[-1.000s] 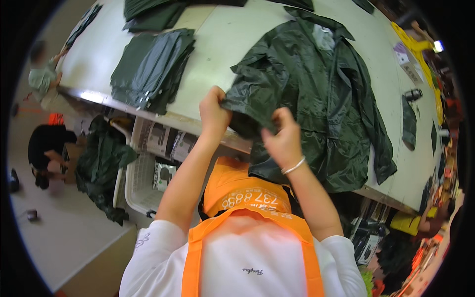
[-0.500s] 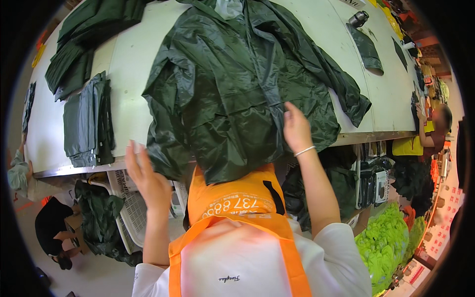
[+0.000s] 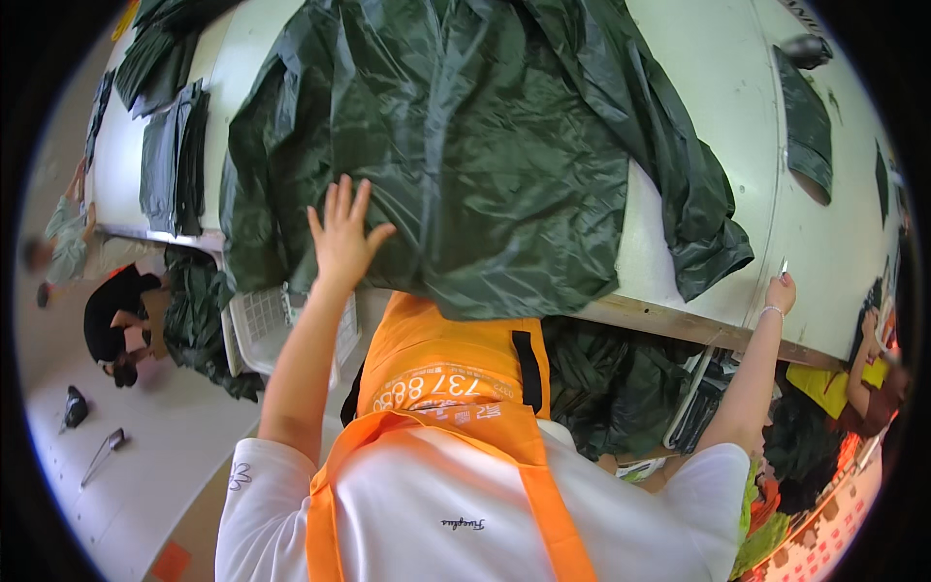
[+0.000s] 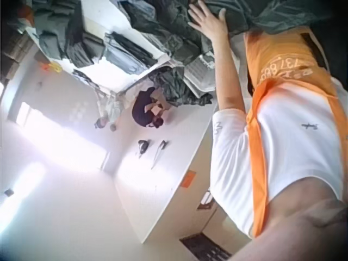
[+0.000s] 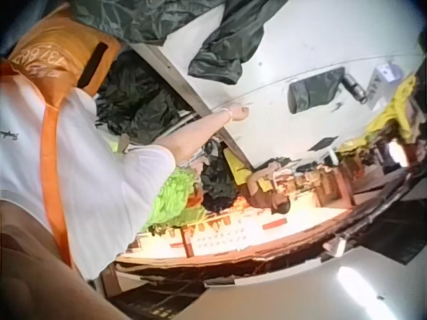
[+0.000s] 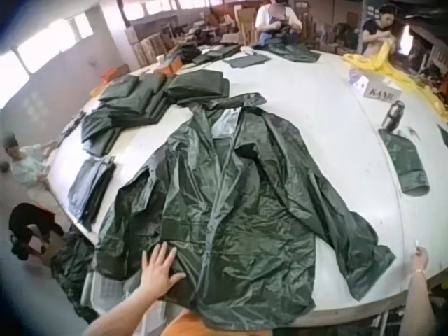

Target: The person folds a dark green jacket on a white table, smoothing and aligning the fabric, then folds it into a compact rectangle and places it into a white plastic basket. The person then unfolds another jacket and begins folding it again.

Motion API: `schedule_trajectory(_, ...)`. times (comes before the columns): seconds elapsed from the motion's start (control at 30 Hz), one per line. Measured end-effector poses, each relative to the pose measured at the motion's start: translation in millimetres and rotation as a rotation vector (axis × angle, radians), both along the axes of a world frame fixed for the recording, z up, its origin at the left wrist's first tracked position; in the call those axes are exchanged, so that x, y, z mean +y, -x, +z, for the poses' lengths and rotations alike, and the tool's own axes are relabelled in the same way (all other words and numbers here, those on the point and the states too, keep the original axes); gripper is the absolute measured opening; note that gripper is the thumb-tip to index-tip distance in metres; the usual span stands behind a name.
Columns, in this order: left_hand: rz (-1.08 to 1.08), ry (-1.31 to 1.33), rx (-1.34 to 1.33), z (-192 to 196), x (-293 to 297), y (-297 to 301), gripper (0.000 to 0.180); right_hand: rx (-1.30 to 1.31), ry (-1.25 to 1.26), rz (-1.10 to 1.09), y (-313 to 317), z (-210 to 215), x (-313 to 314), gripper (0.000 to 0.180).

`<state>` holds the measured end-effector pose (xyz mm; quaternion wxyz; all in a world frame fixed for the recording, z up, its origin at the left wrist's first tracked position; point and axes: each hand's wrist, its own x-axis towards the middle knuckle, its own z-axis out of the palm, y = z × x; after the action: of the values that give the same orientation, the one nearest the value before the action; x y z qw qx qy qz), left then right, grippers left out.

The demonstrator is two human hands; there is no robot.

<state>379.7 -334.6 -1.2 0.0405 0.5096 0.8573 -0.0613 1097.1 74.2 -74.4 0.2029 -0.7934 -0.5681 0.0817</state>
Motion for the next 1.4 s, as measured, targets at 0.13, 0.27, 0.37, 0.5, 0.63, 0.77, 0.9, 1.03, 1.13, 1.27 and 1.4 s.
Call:
schedule_trajectory(0.13, 0.384, -0.312, -0.231, 11.1, -7.9, 6.8, 0.056, -0.198, 0.076, -0.027, 9.2, -21.4, 19.1, 0.039)
schedule_trajectory(0.27, 0.701, -0.492, -0.317, 13.2, -51.5, -39.1, 0.039, -0.355, -0.103, 0.020, 23.5, 0.1, 35.1, 0.047)
schedule_trajectory(0.37, 1.302, -0.529, -1.062, 13.8, -65.3, -63.4, 0.044, 0.425, -0.199, 0.457, 193.8, 106.7, -24.8, 0.034)
schedule_trajectory(0.5, 1.485, -0.611, -1.500, -0.7, -35.6, -72.7, 0.048, 0.712, 0.364, 1.175, 366.0, 166.2, -187.2, 0.041)
schedule_trajectory(0.63, 1.696, -0.630, -1.778, -7.1, -27.3, -82.3, 0.033, 0.228, 0.241, 1.803, 449.0, 132.8, -297.6, 0.087)
schedule_trajectory(0.77, 1.758, -1.100, -1.887, -21.8, -18.8, -84.5, 0.016, 0.186, 0.000, 1.726, 484.0, 104.6, -329.8, 0.041)
schedule_trajectory(0.9, 1.437, -1.390, -2.003, 44.7, -6.0, -52.6, 0.017, 0.473, -0.139, 1.343, 477.4, 151.5, -276.2, 0.026)
schedule_trajectory(1.03, 0.838, -1.791, -1.313, 112.5, -42.9, 51.3, 0.070, 0.246, -0.594, 0.674, 392.3, 219.8, -164.9, 0.025)
schedule_trajectory(1.13, 0.420, -1.870, -1.098, 178.9, -59.1, 94.5, 0.059, 0.107, -0.793, 0.310, 291.2, 219.0, -114.0, 0.025)
schedule_trajectory(1.27, 0.380, -1.754, -1.108, 181.9, -54.0, 53.9, 0.053, -0.292, -0.229, 0.558, 268.5, 176.9, -161.6, 0.030)
schedule_trajectory(1.4, 0.704, -1.332, -1.504, 67.3, -65.7, -12.0, 0.025, -0.115, -0.074, 0.308, 229.6, 119.8, -181.7, 0.046)
